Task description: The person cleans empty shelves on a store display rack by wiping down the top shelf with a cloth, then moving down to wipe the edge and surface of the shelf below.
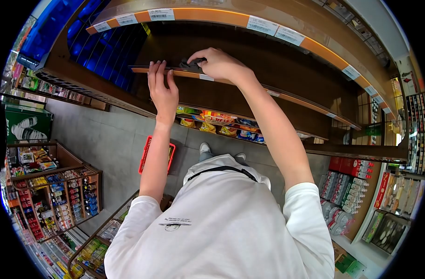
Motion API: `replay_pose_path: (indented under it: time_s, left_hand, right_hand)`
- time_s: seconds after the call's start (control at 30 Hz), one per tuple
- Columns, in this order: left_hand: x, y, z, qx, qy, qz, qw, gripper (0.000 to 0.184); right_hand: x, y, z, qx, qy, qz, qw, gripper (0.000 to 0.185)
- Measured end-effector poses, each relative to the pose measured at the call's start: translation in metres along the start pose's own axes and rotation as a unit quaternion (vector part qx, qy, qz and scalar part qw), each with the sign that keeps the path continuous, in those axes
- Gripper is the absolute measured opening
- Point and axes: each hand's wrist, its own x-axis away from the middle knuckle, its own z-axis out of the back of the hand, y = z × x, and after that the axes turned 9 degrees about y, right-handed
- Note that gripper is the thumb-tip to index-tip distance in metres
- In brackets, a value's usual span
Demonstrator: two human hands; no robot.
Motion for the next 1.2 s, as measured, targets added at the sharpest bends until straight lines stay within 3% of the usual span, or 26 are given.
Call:
replay_pose_path:
  time_s: [0.6,0.67,0.77,0.83,0.97,1.2]
  left_hand:
    - [0.004,0.01,-0.005,-0.022,-0.004,0.015,1.0,0.031]
    - [0.011,0.029,-0.012,-0.055,-0.017,0.02,0.998,0.042]
    - [0.027,0.063,-0.026,0.052,-0.047,-0.022,0.997,0.052]
    - [0.038,0.077,-0.035,0.081,-0.061,-0.006,0.995,0.059]
    - [0.041,0.073,-0.036,0.057,-0.069,-0.021,0.996,0.068]
    - [0.036,0.069,-0.029,0.044,-0.084,-0.05,0.994,0.067]
  right_hand:
    - [0.033,0.003,0.014,-0.015,0.03,-0.05,0.998,0.036]
    - [0.033,0.001,0.013,-0.02,0.023,-0.071,0.997,0.036]
    - [0.029,0.018,0.002,-0.035,0.046,-0.045,0.997,0.037]
    - [0.03,0.022,-0.005,-0.062,0.121,0.041,0.99,0.039]
    - [0.04,0.008,0.001,-0.039,0.087,0.0,0.995,0.041]
    - [0.056,0.02,-0.003,-0.019,0.155,0.017,0.988,0.038]
